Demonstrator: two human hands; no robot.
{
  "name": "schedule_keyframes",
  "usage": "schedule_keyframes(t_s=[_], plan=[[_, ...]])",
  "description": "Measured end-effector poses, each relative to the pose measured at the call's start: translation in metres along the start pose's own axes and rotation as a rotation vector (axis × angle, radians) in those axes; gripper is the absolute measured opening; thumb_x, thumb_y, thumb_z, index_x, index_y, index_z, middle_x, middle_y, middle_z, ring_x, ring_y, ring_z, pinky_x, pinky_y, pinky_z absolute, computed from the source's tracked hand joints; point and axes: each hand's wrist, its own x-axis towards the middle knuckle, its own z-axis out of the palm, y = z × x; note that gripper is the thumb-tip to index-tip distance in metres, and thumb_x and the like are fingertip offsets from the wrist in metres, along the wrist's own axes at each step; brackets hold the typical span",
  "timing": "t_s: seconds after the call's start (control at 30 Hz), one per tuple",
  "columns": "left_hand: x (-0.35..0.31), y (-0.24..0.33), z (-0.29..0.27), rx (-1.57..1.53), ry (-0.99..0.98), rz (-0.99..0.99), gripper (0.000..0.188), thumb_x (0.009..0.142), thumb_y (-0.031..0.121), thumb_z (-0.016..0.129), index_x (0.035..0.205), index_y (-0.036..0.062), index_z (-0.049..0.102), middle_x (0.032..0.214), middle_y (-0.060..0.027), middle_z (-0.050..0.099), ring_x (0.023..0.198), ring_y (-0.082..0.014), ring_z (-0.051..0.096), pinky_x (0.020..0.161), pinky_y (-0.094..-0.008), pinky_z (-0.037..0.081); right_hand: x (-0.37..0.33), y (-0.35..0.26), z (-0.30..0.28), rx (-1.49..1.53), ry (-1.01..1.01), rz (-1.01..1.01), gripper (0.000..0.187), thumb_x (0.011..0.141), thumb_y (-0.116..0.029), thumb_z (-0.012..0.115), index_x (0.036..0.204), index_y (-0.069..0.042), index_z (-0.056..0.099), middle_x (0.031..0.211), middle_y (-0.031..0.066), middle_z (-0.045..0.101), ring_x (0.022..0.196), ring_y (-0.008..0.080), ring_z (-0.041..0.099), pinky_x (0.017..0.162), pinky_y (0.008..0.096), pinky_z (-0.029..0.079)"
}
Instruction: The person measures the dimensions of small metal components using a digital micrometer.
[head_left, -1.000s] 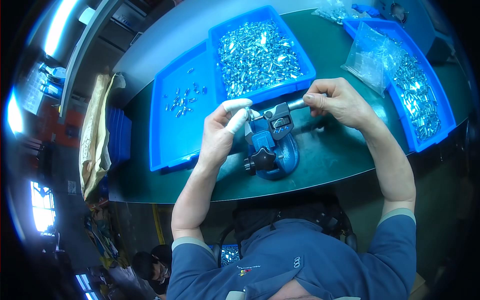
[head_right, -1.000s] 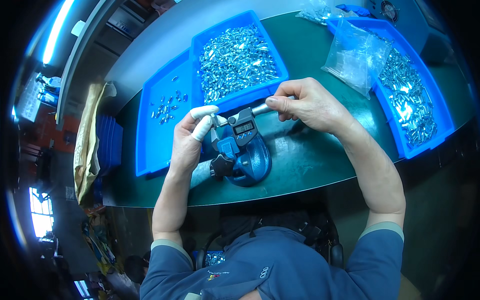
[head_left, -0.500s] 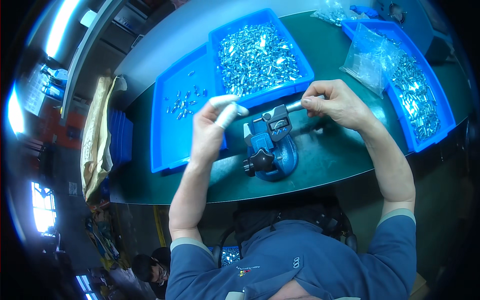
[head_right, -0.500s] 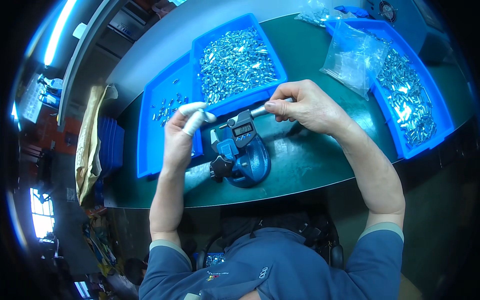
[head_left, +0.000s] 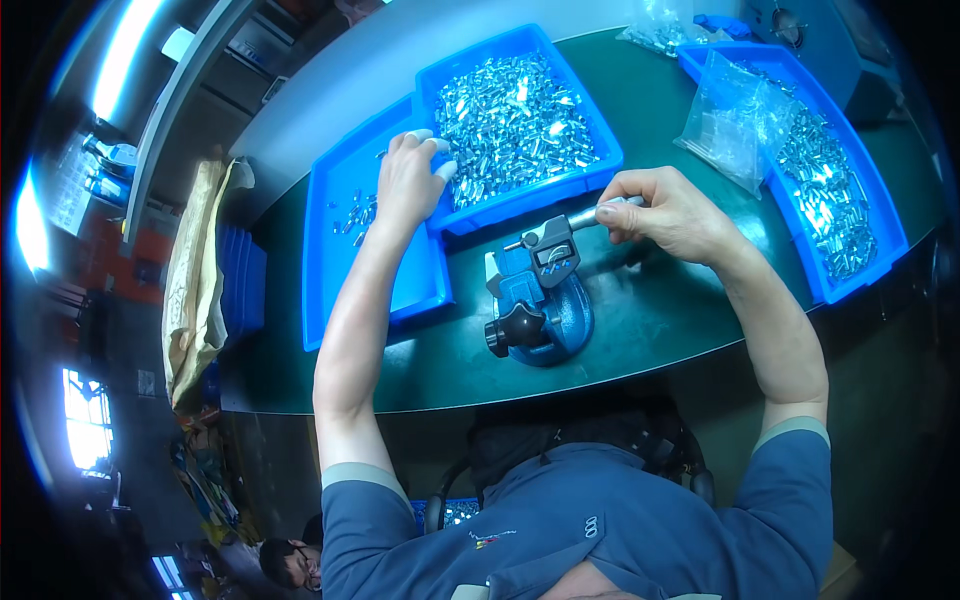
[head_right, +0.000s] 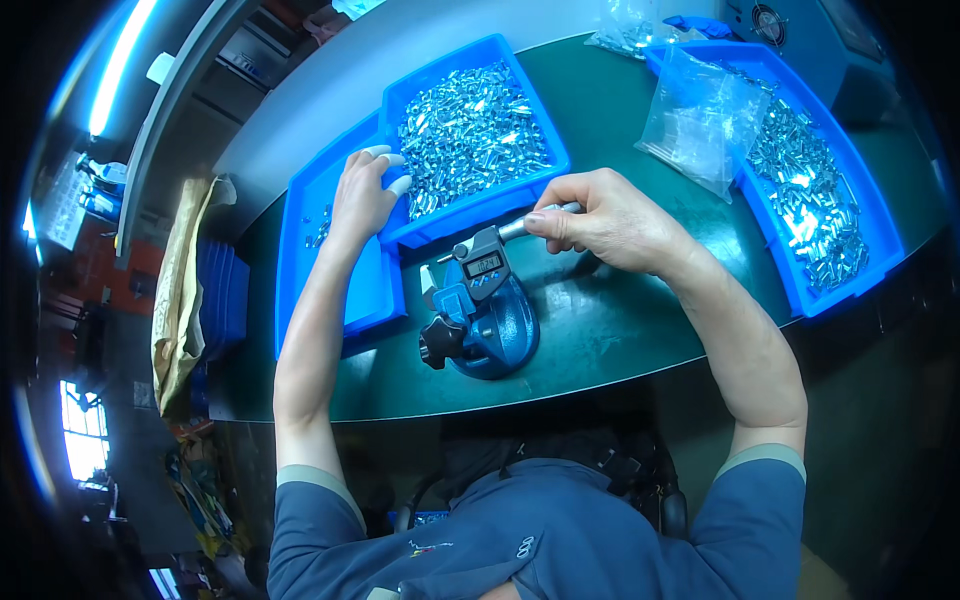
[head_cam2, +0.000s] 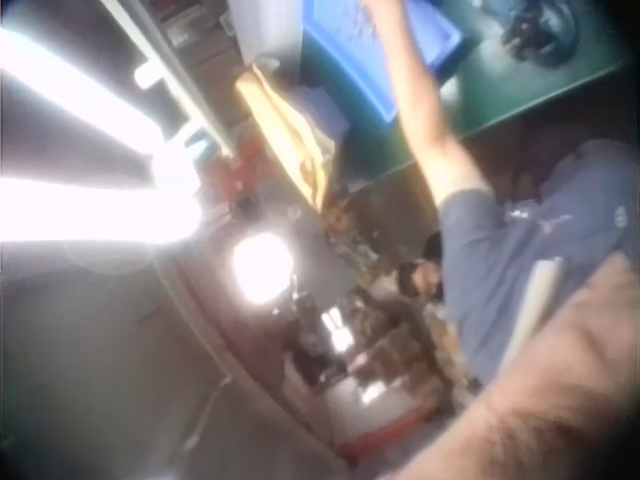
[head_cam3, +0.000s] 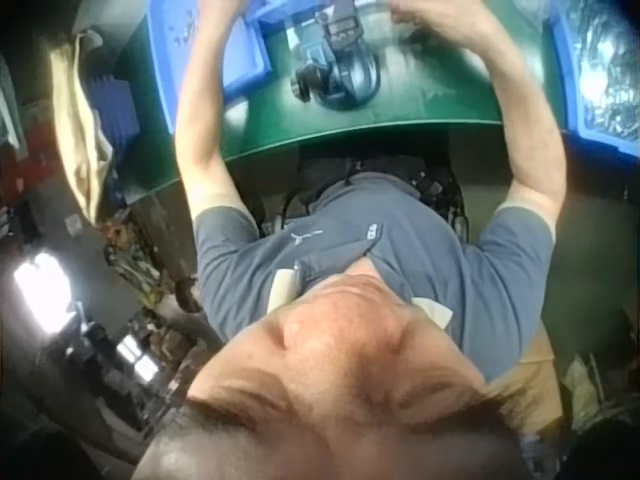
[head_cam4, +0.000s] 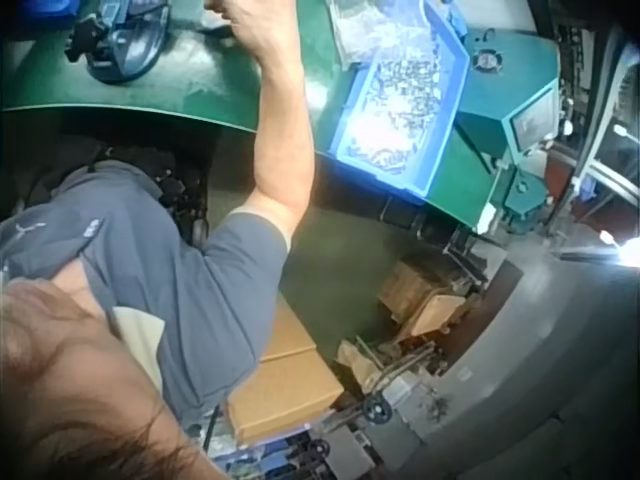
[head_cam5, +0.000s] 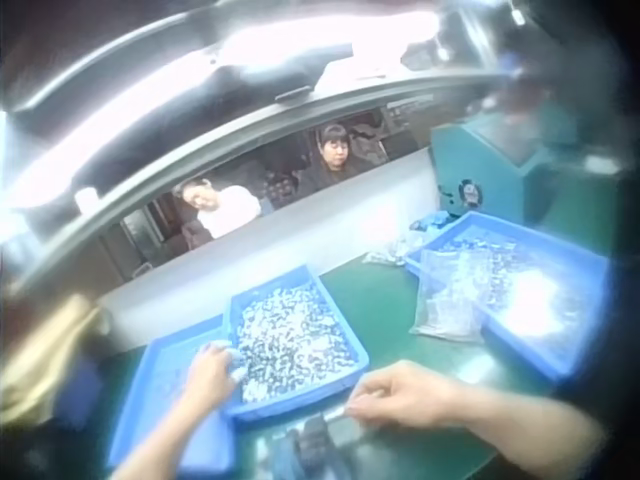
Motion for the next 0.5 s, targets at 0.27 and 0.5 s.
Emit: schedule_keyframes(t_s=[0.27, 0.5], plan=[[0.014, -0.002, 0.005, -0.114, -0.152, -0.109, 0.02, 0.074, 0.01, 0.077, 0.093, 0.0062, 0.071, 0.102, -0.0165, 0.068, 0.106, -0.0359, 0.058, 0.091, -0.0424, 0.048, -0.003, -0.005, -0.002, -0.018, -0.019, 0.047, 0.032, 0.092, -0.034, 0.068, 0.092, -0.001, 0.067, 0.076, 0.0045, 0.066, 0.073, 0.0114, 0.062, 0.067, 0.0256, 0.048], [-0.03, 0.058, -0.042, -0.665, -0.073, -0.351, 0.017, 0.084, 0.009, 0.071, 0.099, 0.0013, 0.065, 0.099, -0.0127, 0.07, 0.095, -0.0264, 0.067, 0.087, -0.0344, 0.051, -0.001, -0.002, -0.002, -0.014, -0.033, 0.029, 0.029, 0.093, -0.031, 0.067, 0.092, -0.001, 0.067, 0.076, 0.0041, 0.066, 0.073, 0.0115, 0.062, 0.068, 0.0263, 0.049]])
